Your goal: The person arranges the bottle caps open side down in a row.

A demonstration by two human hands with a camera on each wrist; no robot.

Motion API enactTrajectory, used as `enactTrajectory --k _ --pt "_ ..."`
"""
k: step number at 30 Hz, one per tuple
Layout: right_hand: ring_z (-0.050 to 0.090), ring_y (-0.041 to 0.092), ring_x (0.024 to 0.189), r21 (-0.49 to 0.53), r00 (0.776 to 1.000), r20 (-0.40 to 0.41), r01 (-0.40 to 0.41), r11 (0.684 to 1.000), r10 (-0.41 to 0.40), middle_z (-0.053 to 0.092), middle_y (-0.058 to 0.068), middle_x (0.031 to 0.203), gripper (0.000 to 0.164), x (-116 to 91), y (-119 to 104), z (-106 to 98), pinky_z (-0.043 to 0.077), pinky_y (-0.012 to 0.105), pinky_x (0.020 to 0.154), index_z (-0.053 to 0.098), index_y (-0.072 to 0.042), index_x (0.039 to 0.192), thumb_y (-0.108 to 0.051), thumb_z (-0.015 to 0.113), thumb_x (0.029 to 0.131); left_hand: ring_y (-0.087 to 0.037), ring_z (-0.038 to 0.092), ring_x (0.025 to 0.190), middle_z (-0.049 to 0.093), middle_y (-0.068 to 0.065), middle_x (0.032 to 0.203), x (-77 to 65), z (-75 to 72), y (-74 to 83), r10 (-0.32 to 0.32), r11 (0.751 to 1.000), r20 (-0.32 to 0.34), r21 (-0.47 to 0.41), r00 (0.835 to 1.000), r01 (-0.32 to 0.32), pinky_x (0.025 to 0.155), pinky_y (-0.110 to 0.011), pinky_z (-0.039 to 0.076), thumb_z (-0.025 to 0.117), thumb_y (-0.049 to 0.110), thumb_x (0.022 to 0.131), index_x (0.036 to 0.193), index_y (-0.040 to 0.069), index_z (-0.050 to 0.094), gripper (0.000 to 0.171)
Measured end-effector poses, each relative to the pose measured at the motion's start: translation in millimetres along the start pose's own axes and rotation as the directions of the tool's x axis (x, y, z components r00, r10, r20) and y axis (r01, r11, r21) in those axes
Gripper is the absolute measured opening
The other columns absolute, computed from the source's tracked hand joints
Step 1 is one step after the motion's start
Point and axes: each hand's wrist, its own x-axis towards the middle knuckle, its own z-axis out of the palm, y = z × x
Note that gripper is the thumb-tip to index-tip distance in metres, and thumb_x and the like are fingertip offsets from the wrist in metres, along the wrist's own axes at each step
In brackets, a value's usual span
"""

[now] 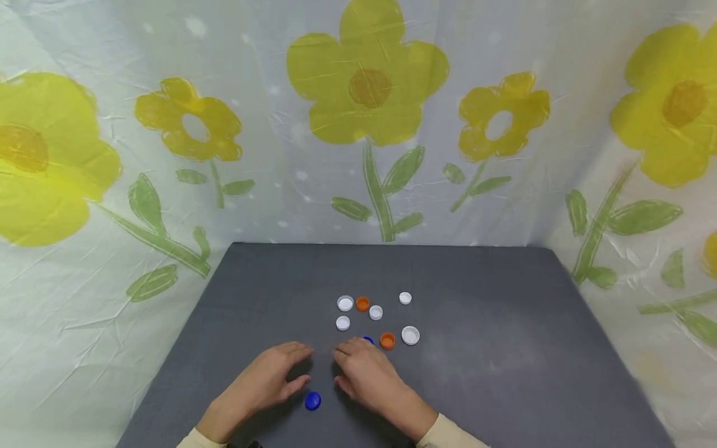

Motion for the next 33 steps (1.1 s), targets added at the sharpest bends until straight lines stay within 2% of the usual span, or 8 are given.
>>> enactTrajectory --k 8,13,17,23,27,33 --pt "0.074 0.026 0.119 0.006 0.999 -0.011 -0.044 0.999 0.044 0.08 0.007 0.125 0.048 -0.9 36.6 -19.8 0.057 0.043 0.108 0.079 -0.004 0.122 -0.027 0.096 0.083 -0.025 0.076 0.117 0.08 -0.009 0.124 34.4 -4.5 0.0 0.035 0.999 -0.013 0.037 0.999 -0.035 0.099 -0.043 0.062 0.092 0.031 0.089 0.127 0.003 0.077 0.048" --pt "0.075 0.03 0.118 0.018 0.997 -0.025 -0.074 0.997 0.074 0.08 0.01 0.123 0.048 -5.3 51.5 -23.3 0.058 0.045 0.106 0.079 -0.002 0.121 -0.023 0.098 0.081 -0.024 0.076 0.114 0.08 -0.008 0.122 52.0 0.5 3.3 0.052 0.997 -0.019 0.059 0.998 -0.051 0.099 -0.041 0.062 0.092 0.032 0.09 0.126 0.005 0.077 0.047" --pt "0.075 0.03 0.117 0.033 0.995 -0.027 -0.094 0.995 0.095 0.08 0.011 0.123 0.048 -9.1 57.7 -23.5 0.058 0.046 0.105 0.079 -0.002 0.119 -0.019 0.099 0.079 -0.023 0.077 0.111 0.082 -0.006 0.118 64.5 7.3 7.1 0.041 0.997 0.016 0.072 0.999 -0.042 0.097 -0.04 0.063 0.091 0.036 0.092 0.124 0.007 0.077 0.045" --pt "0.076 0.031 0.115 0.049 0.992 0.004 -0.124 0.991 0.124 0.081 0.012 0.12 0.047 -14.9 62.7 -18.7 0.059 0.047 0.104 0.079 0.0 0.118 -0.017 0.099 0.08 -0.018 0.075 0.086 0.078 0.0 0.093 81.3 22.2 13.0 0.048 0.995 0.098 0.085 0.994 -0.057 0.078 -0.035 0.062 0.089 0.041 0.092 0.114 0.009 0.079 0.04" --pt "0.076 0.03 0.113 0.034 0.992 0.017 -0.129 0.991 0.129 0.081 0.012 0.117 0.046 -17.3 66.8 -13.2 0.059 0.047 0.103 0.079 0.001 0.117 -0.017 0.099 0.08 -0.017 0.07 0.073 0.073 0.001 0.081 90.7 31.5 16.1 0.038 0.996 0.119 0.077 0.992 -0.047 0.067 -0.035 0.058 0.09 0.041 0.091 0.104 0.01 0.079 0.035" --pt "0.076 0.03 0.111 0.029 0.99 0.025 -0.139 0.99 0.138 0.081 0.012 0.117 0.044 -20.6 71.6 -6.5 0.061 0.046 0.099 0.079 0.0 0.116 -0.019 0.098 0.081 -0.02 0.07 0.067 0.069 -0.001 0.073 99.9 42.8 19.3 -0.008 0.995 0.181 0.095 0.983 -0.009 0.062 -0.038 0.056 0.093 0.041 0.087 0.084 0.015 0.072 0.034"
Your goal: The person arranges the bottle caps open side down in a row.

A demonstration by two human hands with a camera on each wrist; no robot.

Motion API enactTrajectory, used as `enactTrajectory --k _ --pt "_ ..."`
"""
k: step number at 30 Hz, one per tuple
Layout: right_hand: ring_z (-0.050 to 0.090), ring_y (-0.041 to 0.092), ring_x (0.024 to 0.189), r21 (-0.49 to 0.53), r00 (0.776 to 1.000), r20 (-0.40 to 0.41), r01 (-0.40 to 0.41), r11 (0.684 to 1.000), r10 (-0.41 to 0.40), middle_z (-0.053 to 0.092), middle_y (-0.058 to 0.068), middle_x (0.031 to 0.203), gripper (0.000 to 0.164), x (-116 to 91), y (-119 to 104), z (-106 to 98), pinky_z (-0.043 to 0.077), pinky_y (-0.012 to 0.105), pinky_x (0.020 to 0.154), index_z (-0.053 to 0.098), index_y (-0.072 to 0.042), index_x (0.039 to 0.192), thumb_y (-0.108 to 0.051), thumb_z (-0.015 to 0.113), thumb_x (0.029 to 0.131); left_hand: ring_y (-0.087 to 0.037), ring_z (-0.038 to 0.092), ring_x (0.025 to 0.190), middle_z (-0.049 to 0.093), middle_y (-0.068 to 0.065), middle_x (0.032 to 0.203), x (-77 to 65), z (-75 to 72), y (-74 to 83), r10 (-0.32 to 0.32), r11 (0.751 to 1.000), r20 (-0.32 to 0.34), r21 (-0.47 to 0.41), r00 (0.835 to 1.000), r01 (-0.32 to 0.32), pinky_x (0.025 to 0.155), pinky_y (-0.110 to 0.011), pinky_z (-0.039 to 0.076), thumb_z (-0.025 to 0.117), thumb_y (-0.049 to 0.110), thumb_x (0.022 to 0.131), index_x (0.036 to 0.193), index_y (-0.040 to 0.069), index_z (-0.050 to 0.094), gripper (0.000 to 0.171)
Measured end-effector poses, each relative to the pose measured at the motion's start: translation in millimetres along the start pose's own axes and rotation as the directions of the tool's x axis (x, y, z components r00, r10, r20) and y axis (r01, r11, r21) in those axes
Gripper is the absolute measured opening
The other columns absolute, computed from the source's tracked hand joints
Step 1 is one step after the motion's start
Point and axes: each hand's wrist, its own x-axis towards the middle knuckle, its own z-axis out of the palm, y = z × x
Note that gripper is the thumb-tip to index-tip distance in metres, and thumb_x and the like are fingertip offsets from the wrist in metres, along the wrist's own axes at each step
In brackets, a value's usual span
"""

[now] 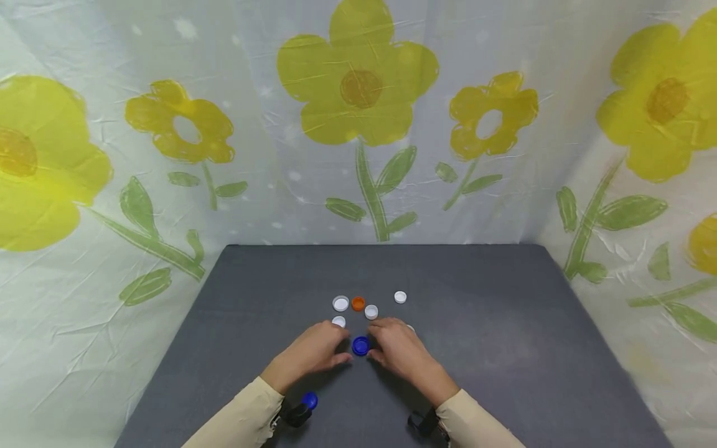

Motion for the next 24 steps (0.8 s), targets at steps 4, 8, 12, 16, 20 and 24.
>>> enactTrajectory --k 4,8,12,16,20,24 --pt "0.076 0.029 0.108 0.007 1.0 0.003 -0.007 1.0 0.007 0.08 0.011 0.115 0.041 -0.4 0.8 3.8 0.061 0.046 0.096 0.079 -0.002 0.113 -0.02 0.097 0.082 -0.023 0.072 0.07 0.072 -0.002 0.075 4.6 5.3 0.9 -0.017 1.0 0.018 0.02 1.0 0.017 0.064 -0.04 0.059 0.094 0.042 0.086 0.08 0.017 0.073 0.033" --pt "0.075 0.026 0.099 0.011 1.0 -0.011 0.015 1.0 -0.014 0.079 0.005 0.105 0.034 0.7 1.2 7.4 0.061 0.045 0.09 0.077 -0.006 0.104 -0.021 0.097 0.081 -0.021 0.071 0.072 0.072 -0.001 0.077 8.9 9.8 2.7 -0.007 0.998 0.01 0.068 1.0 0.006 0.065 -0.039 0.059 0.093 0.042 0.087 0.081 0.017 0.075 0.031" --pt "0.076 0.025 0.098 0.014 1.0 -0.014 0.024 1.0 -0.024 0.08 0.005 0.103 0.03 1.1 0.7 11.2 0.061 0.044 0.091 0.079 -0.006 0.102 -0.019 0.096 0.081 -0.019 0.069 0.074 0.073 0.001 0.078 11.3 11.8 5.8 0.025 0.991 -0.013 0.128 1.0 -0.024 0.065 -0.038 0.059 0.092 0.042 0.088 0.083 0.017 0.078 0.029" --pt "0.077 0.029 0.104 0.025 1.0 -0.006 0.004 1.0 -0.004 0.081 0.011 0.11 0.023 0.6 -0.7 15.2 0.061 0.045 0.096 0.082 -0.005 0.1 -0.016 0.094 0.083 -0.017 0.069 0.074 0.073 0.002 0.078 11.6 12.9 7.9 0.037 0.985 -0.019 0.167 0.999 -0.033 0.065 -0.037 0.06 0.089 0.04 0.091 0.085 0.017 0.08 0.026" --pt "0.077 0.03 0.103 0.031 1.0 -0.006 -0.006 0.999 0.007 0.081 0.013 0.111 0.016 0.2 -2.2 17.3 0.061 0.046 0.096 0.083 -0.007 0.095 -0.014 0.093 0.085 -0.016 0.068 0.073 0.074 0.002 0.078 10.8 14.3 8.3 0.033 0.98 -0.009 0.199 0.999 -0.031 0.065 -0.036 0.06 0.087 0.041 0.094 0.087 0.018 0.081 0.024" --pt "0.077 0.031 0.104 0.04 1.0 -0.009 -0.017 0.999 0.017 0.081 0.013 0.112 0.016 0.0 -3.6 16.8 0.06 0.047 0.097 0.083 -0.006 0.096 -0.013 0.092 0.085 -0.016 0.068 0.073 0.074 0.003 0.079 10.0 15.7 7.4 0.036 0.98 -0.015 0.198 0.999 -0.032 0.065 -0.035 0.059 0.086 0.041 0.095 0.088 0.018 0.081 0.024"
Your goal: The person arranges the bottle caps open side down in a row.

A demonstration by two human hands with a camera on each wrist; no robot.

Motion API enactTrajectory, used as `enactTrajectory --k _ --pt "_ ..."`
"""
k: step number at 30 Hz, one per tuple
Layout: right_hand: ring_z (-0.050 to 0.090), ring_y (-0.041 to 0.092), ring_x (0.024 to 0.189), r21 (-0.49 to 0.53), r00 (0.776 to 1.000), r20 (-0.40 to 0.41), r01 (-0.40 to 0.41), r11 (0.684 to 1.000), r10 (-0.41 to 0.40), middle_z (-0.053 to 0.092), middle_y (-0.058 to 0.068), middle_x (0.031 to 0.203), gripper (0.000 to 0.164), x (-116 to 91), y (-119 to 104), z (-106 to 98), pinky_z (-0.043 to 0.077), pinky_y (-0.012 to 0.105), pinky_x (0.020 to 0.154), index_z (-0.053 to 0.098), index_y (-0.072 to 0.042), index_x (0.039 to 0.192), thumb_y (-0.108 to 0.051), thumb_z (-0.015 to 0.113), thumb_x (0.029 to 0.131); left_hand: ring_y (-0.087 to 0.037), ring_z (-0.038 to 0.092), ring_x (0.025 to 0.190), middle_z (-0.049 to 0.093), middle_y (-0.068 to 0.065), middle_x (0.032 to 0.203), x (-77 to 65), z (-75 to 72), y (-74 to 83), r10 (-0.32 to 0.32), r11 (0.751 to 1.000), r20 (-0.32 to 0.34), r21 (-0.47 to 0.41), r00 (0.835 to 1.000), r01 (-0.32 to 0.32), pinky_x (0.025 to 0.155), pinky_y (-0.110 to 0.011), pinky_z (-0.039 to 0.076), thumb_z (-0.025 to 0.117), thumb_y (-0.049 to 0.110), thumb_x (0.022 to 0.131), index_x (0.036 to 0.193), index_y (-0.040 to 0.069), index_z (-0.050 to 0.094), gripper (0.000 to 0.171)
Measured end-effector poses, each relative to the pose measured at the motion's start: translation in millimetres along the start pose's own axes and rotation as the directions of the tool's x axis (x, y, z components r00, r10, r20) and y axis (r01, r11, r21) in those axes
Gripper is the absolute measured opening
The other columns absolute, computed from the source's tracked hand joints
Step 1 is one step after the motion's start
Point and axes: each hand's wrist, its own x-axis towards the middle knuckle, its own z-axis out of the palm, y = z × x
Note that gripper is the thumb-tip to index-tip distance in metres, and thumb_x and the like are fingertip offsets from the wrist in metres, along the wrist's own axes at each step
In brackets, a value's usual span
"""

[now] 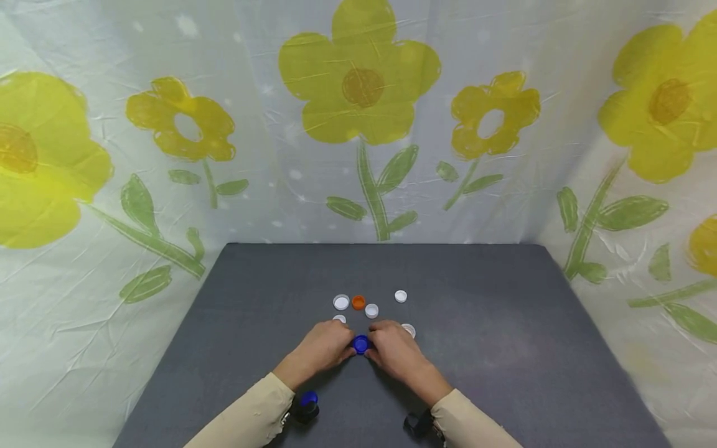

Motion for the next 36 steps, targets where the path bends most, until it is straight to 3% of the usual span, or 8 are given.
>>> enactTrajectory --k 8,15,25,32,36 --pt "0.076 0.027 0.103 0.02 0.999 -0.034 0.001 1.0 0.0 0.08 0.008 0.109 0.023 -1.3 -3.6 -3.0 0.06 0.045 0.095 0.082 -0.005 0.105 -0.015 0.091 0.087 -0.018 0.072 0.078 0.075 0.003 0.081 -5.7 -3.4 -4.5 -0.004 0.997 -0.029 -0.077 1.0 0.002 0.069 -0.037 0.06 0.086 0.036 0.095 0.087 0.019 0.077 0.021" --pt "0.076 0.027 0.107 0.022 0.996 -0.091 0.015 1.0 -0.013 0.081 0.009 0.114 0.029 -1.7 -7.1 -11.4 0.061 0.044 0.096 0.082 -0.003 0.111 -0.017 0.091 0.087 -0.018 0.074 0.081 0.075 0.004 0.083 -12.0 -14.9 -8.4 0.007 0.994 -0.101 -0.108 0.995 -0.018 0.072 -0.037 0.059 0.086 0.036 0.094 0.091 0.019 0.077 0.019" --pt "0.077 0.027 0.111 0.11 0.985 -0.175 0.029 0.994 -0.009 0.081 0.009 0.117 0.033 -4.5 -19.5 -29.4 0.062 0.046 0.096 0.082 -0.003 0.115 -0.014 0.092 0.086 -0.013 0.071 0.082 0.078 0.004 0.092 -28.6 -33.4 -14.0 0.05 0.967 -0.223 -0.233 0.974 -0.103 0.077 -0.032 0.06 0.085 0.031 0.097 0.106 0.015 0.081 0.019" --pt "0.077 0.026 0.115 0.15 0.971 -0.24 0.023 0.988 0.014 0.081 0.007 0.122 0.038 -7.2 -24.8 -42.6 0.063 0.047 0.096 0.082 -0.004 0.118 -0.016 0.095 0.085 -0.014 0.076 0.092 0.081 0.002 0.101 -33.1 -48.3 -14.2 0.07 0.96 -0.315 -0.238 0.946 -0.15 0.086 -0.033 0.063 0.087 0.031 0.096 0.11 0.013 0.081 0.023" --pt "0.077 0.027 0.116 0.191 0.967 -0.256 0.038 0.981 0.012 0.081 0.008 0.123 0.041 -9.9 -26.5 -47.7 0.064 0.048 0.095 0.082 -0.004 0.121 -0.018 0.095 0.085 -0.015 0.078 0.098 0.083 0.0 0.106 -36.2 -54.7 -12.9 0.086 0.953 -0.324 -0.249 0.942 -0.173 0.089 -0.034 0.063 0.087 0.029 0.096 0.112 0.011 0.081 0.025"
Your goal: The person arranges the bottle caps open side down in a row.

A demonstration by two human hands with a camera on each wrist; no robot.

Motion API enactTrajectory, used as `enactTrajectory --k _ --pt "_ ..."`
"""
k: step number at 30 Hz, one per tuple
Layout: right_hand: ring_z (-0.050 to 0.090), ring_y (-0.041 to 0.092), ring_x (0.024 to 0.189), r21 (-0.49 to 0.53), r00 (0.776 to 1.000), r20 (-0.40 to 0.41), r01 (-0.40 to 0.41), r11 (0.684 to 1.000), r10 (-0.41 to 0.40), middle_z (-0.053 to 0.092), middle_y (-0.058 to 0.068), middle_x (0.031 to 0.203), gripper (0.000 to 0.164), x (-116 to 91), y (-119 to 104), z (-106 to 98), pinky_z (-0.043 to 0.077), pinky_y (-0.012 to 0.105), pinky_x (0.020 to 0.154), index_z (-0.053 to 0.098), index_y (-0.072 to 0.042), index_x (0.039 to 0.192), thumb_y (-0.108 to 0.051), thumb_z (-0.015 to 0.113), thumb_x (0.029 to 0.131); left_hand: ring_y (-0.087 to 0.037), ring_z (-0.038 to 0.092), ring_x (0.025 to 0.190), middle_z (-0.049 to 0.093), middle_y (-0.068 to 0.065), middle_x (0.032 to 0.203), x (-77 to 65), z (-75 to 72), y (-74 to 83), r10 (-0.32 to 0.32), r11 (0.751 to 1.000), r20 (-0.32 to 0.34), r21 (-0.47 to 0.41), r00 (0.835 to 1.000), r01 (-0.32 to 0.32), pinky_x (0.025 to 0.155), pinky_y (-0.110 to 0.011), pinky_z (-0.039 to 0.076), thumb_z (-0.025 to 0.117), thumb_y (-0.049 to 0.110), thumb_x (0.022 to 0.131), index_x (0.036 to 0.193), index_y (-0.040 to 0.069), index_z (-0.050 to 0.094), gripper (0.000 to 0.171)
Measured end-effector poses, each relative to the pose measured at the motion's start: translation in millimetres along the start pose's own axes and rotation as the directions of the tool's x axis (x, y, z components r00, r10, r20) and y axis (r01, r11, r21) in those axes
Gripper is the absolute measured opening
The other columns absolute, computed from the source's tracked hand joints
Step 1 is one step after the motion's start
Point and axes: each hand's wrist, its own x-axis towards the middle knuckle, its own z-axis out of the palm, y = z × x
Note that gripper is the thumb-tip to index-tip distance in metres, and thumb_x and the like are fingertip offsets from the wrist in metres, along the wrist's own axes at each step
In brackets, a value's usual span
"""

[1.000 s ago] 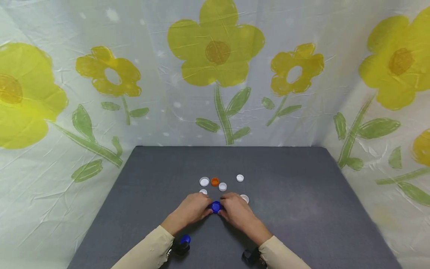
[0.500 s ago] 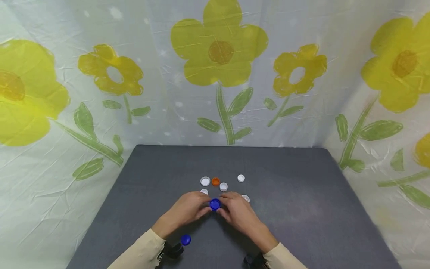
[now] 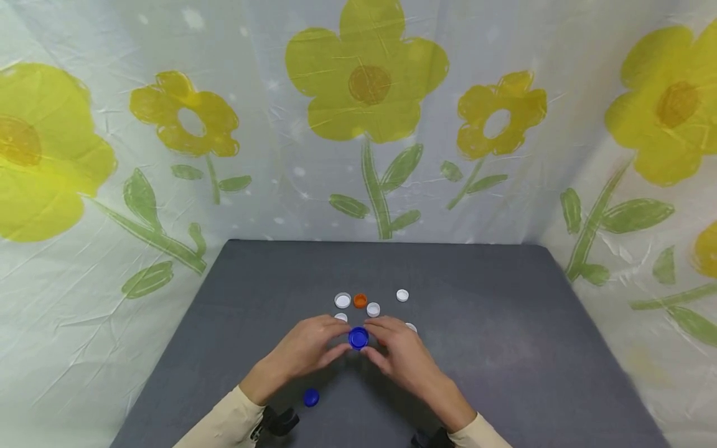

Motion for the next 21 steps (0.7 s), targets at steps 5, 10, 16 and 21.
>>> enactTrajectory --k 5,10,16,21 --pt "0.077 0.025 0.115 0.046 1.0 -0.015 0.013 0.999 -0.012 0.081 0.008 0.123 0.042 -3.3 -1.5 -1.0 0.065 0.044 0.09 0.081 -0.006 0.122 -0.017 0.095 0.084 -0.016 0.079 0.102 0.083 -0.001 0.11 -3.3 -5.4 3.2 0.023 0.999 -0.01 -0.022 1.0 -0.023 0.093 -0.034 0.064 0.087 0.028 0.095 0.115 0.01 0.081 0.028" --pt "0.078 0.023 0.111 0.121 0.999 -0.026 -0.017 0.993 0.02 0.081 0.008 0.122 0.036 -5.4 -3.4 0.5 0.066 0.035 0.084 0.081 -0.007 0.121 -0.015 0.092 0.087 -0.019 0.079 0.11 0.081 -0.005 0.12 -9.7 -6.7 5.0 0.045 0.998 -0.108 -0.027 0.993 -0.048 0.096 -0.035 0.063 0.093 0.024 0.089 0.122 0.006 0.079 0.04" --pt "0.077 0.013 0.109 0.322 0.967 0.105 -0.255 0.912 0.233 0.082 -0.006 0.12 0.025 -6.4 -4.8 -4.2 0.063 0.041 0.093 0.082 -0.017 0.122 -0.024 0.084 0.098 -0.016 0.078 0.107 0.081 -0.004 0.123 -11.6 -9.3 9.2 0.079 0.996 -0.213 -0.021 0.974 -0.086 0.092 -0.031 0.063 0.095 0.019 0.087 0.123 0.008 0.08 0.041" --pt "0.075 0.011 0.114 0.471 0.906 0.277 -0.419 0.776 0.321 0.082 -0.007 0.119 0.021 -5.4 -4.7 -8.6 0.059 0.04 0.106 0.082 -0.018 0.122 -0.029 0.076 0.105 -0.014 0.078 0.106 0.082 -0.001 0.117 -13.2 -10.1 10.9 0.117 0.99 -0.247 -0.051 0.962 -0.133 0.093 -0.03 0.063 0.094 0.016 0.088 0.117 0.009 0.082 0.033"
